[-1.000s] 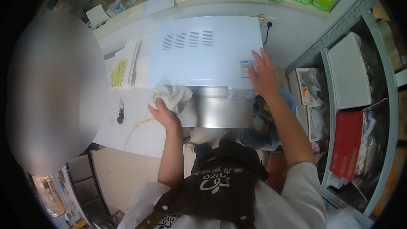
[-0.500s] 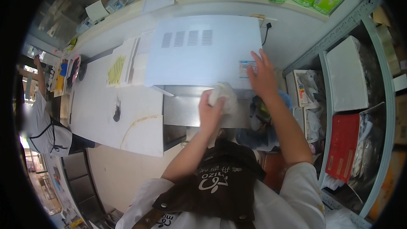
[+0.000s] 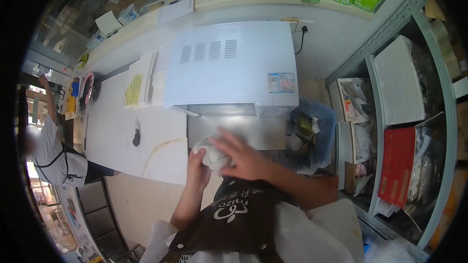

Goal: The person wipes the exterior and interior of a microwave with a cloth, removes and wipes the glass tray, and replaces it. Then, the person pipes a brown substance from a bag onto a square paper to create a solid rectangular shape.

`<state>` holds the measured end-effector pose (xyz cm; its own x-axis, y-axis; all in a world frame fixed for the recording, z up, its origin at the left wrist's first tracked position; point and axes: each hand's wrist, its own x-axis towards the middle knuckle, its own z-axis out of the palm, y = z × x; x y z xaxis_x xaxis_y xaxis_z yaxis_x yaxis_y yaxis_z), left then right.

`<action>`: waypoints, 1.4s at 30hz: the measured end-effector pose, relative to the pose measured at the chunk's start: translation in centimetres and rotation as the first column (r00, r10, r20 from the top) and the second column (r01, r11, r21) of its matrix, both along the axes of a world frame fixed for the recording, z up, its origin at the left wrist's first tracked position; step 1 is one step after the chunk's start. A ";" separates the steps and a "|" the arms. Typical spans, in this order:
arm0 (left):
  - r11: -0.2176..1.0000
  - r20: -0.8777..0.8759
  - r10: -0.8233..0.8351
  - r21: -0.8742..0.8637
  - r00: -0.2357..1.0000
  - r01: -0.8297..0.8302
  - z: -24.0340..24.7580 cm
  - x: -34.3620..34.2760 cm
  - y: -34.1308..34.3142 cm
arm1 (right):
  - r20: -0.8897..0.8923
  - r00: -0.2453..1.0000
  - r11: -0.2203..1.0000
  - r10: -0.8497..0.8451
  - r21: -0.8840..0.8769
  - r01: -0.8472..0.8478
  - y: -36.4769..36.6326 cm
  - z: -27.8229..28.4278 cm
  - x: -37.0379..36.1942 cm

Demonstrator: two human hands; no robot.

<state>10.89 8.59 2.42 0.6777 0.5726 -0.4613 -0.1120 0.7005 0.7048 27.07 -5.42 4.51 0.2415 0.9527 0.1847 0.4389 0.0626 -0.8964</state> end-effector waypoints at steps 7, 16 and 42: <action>0.295 -0.412 -0.010 0.869 0.911 0.397 4.8 3.2 6.2 | 0.282 0.849 0.894 -0.447 0.134 0.427 1.2 3.6 7.4; -0.268 -0.518 0.340 0.747 0.785 0.609 0.2 8.8 8.0 | 0.626 0.716 0.682 -0.308 -0.380 0.625 2.3 5.1 13.1; -0.193 -0.548 0.350 0.751 0.760 0.631 0.0 9.2 7.2 | 0.444 0.896 0.617 0.030 -0.713 0.333 -8.9 3.4 10.5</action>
<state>20.05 15.74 2.40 0.8037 0.5494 0.2284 0.4675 -0.8206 0.3287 37.52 -14.34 7.89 0.4787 0.7402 -0.4721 0.6784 -0.6532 -0.3363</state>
